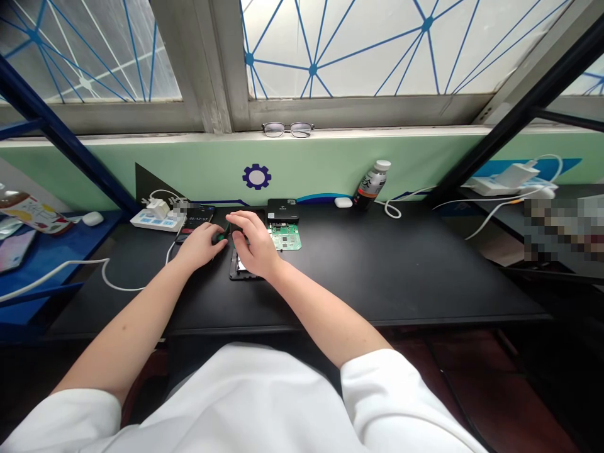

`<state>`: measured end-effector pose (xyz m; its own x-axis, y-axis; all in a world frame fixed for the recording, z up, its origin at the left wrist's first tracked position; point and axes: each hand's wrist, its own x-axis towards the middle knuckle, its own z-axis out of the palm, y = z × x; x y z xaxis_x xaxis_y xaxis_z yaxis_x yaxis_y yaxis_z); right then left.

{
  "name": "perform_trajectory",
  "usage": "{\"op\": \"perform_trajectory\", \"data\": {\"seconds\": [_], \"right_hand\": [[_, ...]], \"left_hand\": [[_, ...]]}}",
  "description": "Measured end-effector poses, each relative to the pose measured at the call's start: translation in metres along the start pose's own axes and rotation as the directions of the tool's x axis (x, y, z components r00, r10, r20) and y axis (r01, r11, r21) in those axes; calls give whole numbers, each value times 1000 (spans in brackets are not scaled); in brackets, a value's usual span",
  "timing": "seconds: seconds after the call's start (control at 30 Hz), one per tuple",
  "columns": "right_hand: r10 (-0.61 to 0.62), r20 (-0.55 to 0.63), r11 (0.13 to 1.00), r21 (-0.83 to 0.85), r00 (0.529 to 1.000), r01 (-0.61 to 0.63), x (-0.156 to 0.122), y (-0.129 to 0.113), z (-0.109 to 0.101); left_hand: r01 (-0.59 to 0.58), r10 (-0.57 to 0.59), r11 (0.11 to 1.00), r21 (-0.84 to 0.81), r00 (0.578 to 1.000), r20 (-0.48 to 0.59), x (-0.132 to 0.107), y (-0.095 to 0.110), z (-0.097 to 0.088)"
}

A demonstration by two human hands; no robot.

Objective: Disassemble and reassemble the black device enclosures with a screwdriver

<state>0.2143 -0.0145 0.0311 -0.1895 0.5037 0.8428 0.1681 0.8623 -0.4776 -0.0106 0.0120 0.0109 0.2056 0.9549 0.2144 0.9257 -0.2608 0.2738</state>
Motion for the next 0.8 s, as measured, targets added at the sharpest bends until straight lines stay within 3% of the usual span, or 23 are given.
{"op": "perform_trajectory", "data": {"seconds": [0.17, 0.57, 0.8], "right_hand": [[-18, -18, 1000, 6, 1000, 18, 0, 1, 1], [24, 11, 999, -39, 1000, -24, -2, 3, 3], [147, 48, 976, 153, 988, -153, -8, 3, 4]], "left_hand": [[151, -148, 987, 55, 988, -41, 1, 1, -1], [151, -149, 989, 6, 980, -129, 3, -12, 6], [133, -131, 991, 9, 984, -123, 4, -13, 6]]}}
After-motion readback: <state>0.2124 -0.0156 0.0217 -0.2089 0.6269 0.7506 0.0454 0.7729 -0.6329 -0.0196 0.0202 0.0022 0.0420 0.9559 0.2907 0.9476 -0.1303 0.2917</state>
